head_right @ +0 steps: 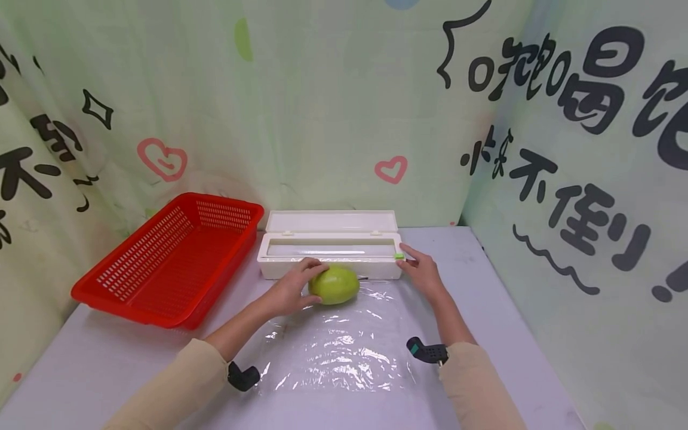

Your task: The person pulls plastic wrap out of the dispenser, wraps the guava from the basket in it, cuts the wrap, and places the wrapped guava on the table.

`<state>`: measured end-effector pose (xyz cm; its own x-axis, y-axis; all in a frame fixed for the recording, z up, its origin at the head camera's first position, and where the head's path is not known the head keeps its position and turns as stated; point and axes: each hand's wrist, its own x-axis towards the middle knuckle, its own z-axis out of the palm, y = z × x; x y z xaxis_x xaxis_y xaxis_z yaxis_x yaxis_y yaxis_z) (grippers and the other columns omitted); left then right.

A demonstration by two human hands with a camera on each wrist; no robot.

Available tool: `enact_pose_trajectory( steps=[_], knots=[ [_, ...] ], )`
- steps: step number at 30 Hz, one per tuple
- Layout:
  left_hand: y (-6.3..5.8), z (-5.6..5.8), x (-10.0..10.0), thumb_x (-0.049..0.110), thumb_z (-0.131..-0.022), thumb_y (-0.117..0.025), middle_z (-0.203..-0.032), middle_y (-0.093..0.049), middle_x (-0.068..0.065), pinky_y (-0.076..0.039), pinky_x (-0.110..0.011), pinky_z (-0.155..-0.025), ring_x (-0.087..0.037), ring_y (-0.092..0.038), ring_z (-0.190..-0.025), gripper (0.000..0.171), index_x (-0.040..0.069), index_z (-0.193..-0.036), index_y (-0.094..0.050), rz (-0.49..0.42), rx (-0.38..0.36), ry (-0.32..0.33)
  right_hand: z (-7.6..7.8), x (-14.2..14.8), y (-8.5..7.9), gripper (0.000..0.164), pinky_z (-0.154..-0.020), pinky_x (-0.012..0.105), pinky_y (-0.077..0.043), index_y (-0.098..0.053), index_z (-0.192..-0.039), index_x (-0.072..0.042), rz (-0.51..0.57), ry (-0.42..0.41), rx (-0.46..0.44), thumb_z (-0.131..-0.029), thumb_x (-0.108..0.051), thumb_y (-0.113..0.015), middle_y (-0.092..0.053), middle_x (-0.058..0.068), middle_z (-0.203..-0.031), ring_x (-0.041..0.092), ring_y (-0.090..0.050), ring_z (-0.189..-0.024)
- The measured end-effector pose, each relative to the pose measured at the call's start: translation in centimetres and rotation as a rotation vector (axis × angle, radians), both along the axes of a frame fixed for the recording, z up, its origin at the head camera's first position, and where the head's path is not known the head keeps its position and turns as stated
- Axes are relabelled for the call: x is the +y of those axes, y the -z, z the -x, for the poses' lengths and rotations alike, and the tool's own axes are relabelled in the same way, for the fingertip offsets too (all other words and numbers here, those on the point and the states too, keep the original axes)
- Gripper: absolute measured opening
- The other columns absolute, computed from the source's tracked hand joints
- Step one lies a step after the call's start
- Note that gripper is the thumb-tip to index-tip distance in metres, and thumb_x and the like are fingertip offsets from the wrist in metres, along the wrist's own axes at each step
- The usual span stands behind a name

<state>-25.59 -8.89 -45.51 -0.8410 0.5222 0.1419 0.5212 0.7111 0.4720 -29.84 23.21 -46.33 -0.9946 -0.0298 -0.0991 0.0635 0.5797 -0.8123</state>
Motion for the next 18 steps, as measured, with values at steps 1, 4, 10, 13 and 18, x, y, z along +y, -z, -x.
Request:
enact_pose_trajectory(
  steps=[1,4,10,13,18],
  knots=[
    [-0.02,0.00,0.01,0.020,-0.081,-0.079,-0.139,-0.045,-0.005,-0.046,-0.039,-0.106,-0.024,-0.047,-0.127,0.070,0.017,-0.143,-0.045,-0.002,0.000,-0.003,-0.01,-0.04,-0.04,0.057,-0.108,0.050,-0.041,-0.031,-0.151,-0.022,0.000,0.002,-0.003,-0.100,-0.025,-0.054,-0.027,0.016,-0.158,0.038,-0.041,-0.137],
    [-0.11,-0.05,0.06,0.022,-0.081,-0.079,-0.138,-0.046,-0.005,-0.046,-0.039,-0.105,-0.023,-0.048,-0.127,0.069,0.017,-0.142,-0.047,-0.005,-0.005,-0.008,-0.04,-0.13,-0.19,0.057,-0.108,0.050,-0.041,-0.031,-0.151,-0.022,-0.010,0.005,-0.005,-0.100,-0.025,-0.054,-0.026,0.015,-0.159,0.038,-0.040,-0.138],
    [-0.09,-0.10,0.11,0.025,-0.081,-0.078,-0.138,-0.046,-0.004,-0.046,-0.039,-0.105,-0.023,-0.047,-0.127,0.069,0.019,-0.142,-0.046,-0.005,-0.007,-0.013,-0.11,-0.12,-0.44,0.055,-0.107,0.050,-0.042,-0.035,-0.150,-0.016,-0.017,0.002,0.035,-0.099,-0.021,-0.055,-0.029,0.018,-0.157,0.039,-0.041,-0.137],
    [0.02,-0.13,0.06,0.025,-0.081,-0.079,-0.138,-0.046,-0.003,-0.047,-0.040,-0.104,-0.023,-0.047,-0.127,0.070,0.020,-0.143,-0.046,-0.005,-0.005,-0.017,-0.28,-0.20,-0.46,0.052,-0.107,0.049,-0.043,-0.039,-0.148,-0.012,0.000,0.007,0.048,-0.099,-0.019,-0.056,-0.031,0.018,-0.156,0.038,-0.043,-0.136],
    [0.11,-0.23,-0.14,0.026,-0.080,-0.080,-0.138,-0.047,-0.004,-0.047,-0.041,-0.103,-0.023,-0.047,-0.127,0.071,0.019,-0.142,-0.047,-0.017,0.002,-0.016,-0.81,-0.50,-0.68,0.051,-0.107,0.049,-0.042,-0.042,-0.146,-0.012,-0.003,0.034,0.075,-0.098,-0.022,-0.057,-0.033,0.018,-0.155,0.038,-0.042,-0.137]
  ],
)
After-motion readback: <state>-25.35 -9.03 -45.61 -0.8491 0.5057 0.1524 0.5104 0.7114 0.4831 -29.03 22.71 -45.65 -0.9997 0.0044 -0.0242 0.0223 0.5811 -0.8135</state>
